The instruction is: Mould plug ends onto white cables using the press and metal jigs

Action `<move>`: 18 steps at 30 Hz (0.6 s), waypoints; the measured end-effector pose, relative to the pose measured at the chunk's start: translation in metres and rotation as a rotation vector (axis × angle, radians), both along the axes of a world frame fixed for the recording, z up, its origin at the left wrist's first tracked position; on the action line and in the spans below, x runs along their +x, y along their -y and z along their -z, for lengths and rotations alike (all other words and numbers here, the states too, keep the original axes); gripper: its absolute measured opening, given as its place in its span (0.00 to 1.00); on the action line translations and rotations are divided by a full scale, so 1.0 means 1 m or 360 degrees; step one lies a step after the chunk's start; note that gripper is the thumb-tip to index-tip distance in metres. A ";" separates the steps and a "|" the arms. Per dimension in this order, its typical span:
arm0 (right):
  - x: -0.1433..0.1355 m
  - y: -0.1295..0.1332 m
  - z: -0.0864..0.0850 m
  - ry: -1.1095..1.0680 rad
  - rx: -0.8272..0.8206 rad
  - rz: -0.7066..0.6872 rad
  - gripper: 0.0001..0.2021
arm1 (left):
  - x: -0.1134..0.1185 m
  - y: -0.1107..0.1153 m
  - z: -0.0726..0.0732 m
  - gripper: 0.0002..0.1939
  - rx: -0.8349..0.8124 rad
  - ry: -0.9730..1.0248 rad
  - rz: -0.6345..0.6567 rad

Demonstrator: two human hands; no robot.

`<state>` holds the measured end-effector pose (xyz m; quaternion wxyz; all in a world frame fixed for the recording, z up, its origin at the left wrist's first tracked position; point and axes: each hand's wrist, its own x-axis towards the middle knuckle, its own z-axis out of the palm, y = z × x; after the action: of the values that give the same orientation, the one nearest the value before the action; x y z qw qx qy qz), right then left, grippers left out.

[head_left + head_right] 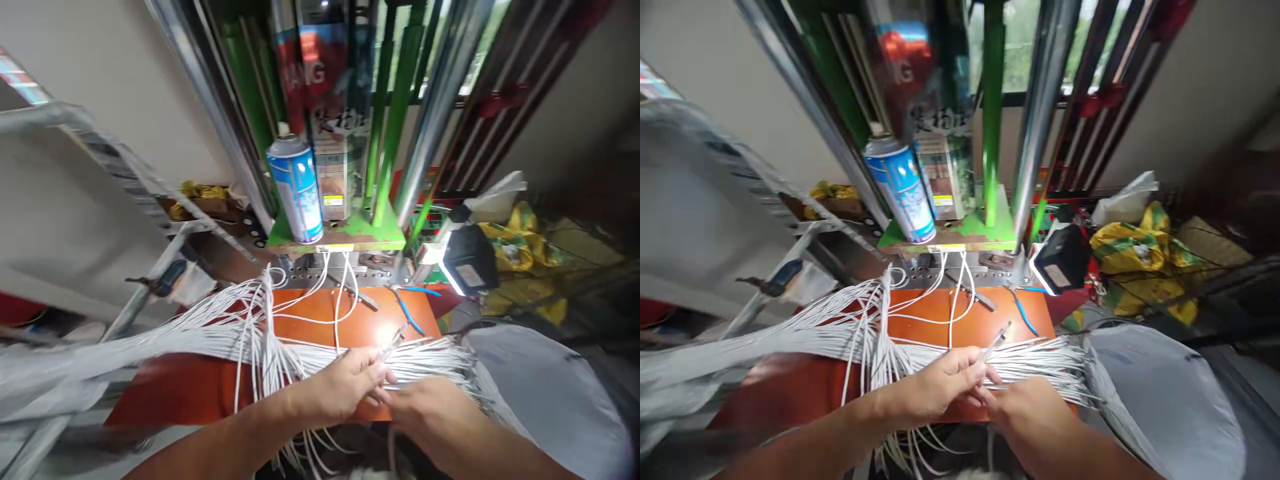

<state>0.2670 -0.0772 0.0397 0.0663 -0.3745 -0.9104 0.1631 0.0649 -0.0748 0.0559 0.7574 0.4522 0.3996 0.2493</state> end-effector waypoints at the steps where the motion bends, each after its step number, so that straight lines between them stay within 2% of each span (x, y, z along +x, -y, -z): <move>1: 0.005 -0.006 -0.002 -0.0011 -0.0053 0.0042 0.07 | 0.009 -0.003 0.003 0.24 -0.0020 -0.0016 0.0000; 4: 0.020 -0.036 -0.005 -0.0275 -0.0275 0.0353 0.11 | 0.017 -0.011 0.012 0.24 -0.0118 -0.0002 -0.0033; 6: 0.028 -0.056 -0.002 -0.0692 -0.0427 0.0639 0.11 | 0.013 -0.016 0.016 0.23 -0.0189 0.0068 -0.0003; 8: 0.027 -0.067 0.005 -0.1103 -0.0510 0.0815 0.17 | 0.010 -0.020 0.018 0.23 -0.0211 0.0122 0.0038; 10: 0.019 -0.069 0.013 -0.1278 -0.0567 0.0756 0.23 | 0.013 -0.024 0.019 0.22 -0.0212 0.0135 0.0078; 13: 0.001 -0.070 0.020 -0.1187 -0.0728 0.0351 0.20 | 0.021 -0.032 0.021 0.23 -0.0209 0.0104 -0.0011; 15: -0.008 -0.077 0.024 -0.1086 -0.0557 0.0407 0.21 | 0.021 -0.039 0.023 0.22 -0.0228 0.0068 -0.0128; 18: -0.017 -0.097 0.037 -0.0677 0.0006 0.0722 0.15 | 0.014 -0.046 0.027 0.23 -0.0234 -0.0008 -0.0266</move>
<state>0.2497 0.0195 0.0029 0.2907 -0.5255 -0.7695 0.2171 0.0787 -0.0287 0.0290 0.7641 0.3612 0.4550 0.2805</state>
